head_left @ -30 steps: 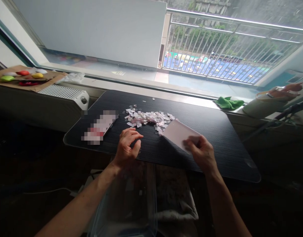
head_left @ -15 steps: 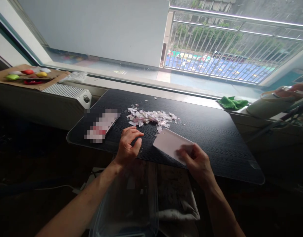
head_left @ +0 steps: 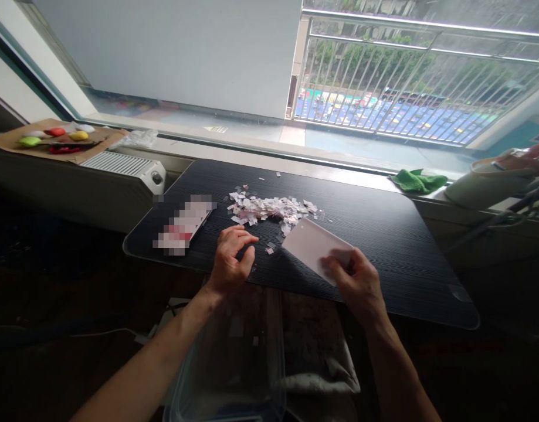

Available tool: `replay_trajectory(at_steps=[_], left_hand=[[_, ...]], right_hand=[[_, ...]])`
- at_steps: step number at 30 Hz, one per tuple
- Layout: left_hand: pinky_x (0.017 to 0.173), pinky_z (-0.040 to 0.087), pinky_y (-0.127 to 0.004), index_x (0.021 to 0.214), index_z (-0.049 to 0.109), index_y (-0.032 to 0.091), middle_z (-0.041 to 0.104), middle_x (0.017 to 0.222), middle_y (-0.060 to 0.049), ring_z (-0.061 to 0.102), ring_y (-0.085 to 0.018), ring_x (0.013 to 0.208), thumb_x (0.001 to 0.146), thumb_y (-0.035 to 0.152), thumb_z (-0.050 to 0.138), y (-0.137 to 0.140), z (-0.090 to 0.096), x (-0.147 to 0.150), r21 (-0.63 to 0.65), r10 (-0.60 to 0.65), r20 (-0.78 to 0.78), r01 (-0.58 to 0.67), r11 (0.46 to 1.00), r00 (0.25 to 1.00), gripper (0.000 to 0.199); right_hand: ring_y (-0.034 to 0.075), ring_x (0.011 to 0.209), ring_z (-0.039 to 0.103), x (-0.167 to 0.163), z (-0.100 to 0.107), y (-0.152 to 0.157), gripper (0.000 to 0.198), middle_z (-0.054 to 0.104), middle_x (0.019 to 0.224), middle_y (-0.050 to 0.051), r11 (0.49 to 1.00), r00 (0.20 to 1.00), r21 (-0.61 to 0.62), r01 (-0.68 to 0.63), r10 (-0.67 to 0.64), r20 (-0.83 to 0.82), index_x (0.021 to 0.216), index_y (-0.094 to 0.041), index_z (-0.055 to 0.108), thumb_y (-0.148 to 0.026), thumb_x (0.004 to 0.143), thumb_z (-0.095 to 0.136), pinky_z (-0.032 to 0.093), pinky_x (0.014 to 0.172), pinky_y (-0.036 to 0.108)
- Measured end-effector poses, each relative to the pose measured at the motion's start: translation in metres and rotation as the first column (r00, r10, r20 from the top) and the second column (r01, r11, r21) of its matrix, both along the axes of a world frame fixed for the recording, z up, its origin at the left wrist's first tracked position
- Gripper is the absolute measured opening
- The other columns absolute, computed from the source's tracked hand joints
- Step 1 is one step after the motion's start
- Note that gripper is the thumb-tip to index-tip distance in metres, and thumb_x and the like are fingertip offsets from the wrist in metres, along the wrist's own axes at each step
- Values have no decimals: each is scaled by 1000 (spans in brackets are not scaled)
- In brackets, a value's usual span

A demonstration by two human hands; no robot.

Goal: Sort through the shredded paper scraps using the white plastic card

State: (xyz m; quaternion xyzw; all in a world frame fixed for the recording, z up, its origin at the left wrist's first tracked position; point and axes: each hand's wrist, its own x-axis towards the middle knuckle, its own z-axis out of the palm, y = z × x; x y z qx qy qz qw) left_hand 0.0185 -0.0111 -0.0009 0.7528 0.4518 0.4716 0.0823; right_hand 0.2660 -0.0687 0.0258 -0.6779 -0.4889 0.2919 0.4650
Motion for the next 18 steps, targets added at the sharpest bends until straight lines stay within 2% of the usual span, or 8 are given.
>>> replay_trajectory(at_steps=[6, 11, 14, 18], left_hand=[[104, 42, -52, 89, 71, 22, 66, 93, -6, 56, -28, 112, 83, 17, 56, -1, -4, 3, 28, -12, -151, 17, 999, 988, 17], [111, 31, -59, 92, 74, 26, 63, 103, -5, 52, -29, 118, 83, 19, 56, -3, -6, 7, -3, -33, -282, 33, 999, 959, 22], [112, 31, -59, 92, 74, 25, 63, 103, -6, 52, -29, 119, 84, 20, 54, -3, -6, 7, 3, -39, -308, 42, 999, 950, 22], [111, 32, -59, 91, 74, 24, 63, 104, -7, 52, -29, 119, 84, 19, 54, -3, -6, 7, 6, -41, -298, 45, 999, 954, 21]], right_hand=[[17, 62, 59, -7, 0, 4, 20, 65, 72, 0, 997, 997, -12, -80, 80, -18, 84, -21, 61, -41, 80, 64, 48, 58, 29], [17, 60, 59, -3, 3, 0, 21, 66, 70, 0, 998, 998, -24, -56, 57, 8, 84, -21, 62, -42, 79, 65, 47, 56, 28], [17, 60, 59, -4, 3, -1, 22, 66, 70, 0, 999, 999, 1, -44, 44, 2, 85, -21, 62, -42, 79, 66, 48, 56, 29], [17, 63, 61, -10, 1, 1, 20, 68, 75, 2, 994, 994, -5, -111, 111, 6, 88, -22, 61, -41, 81, 63, 49, 60, 29]])
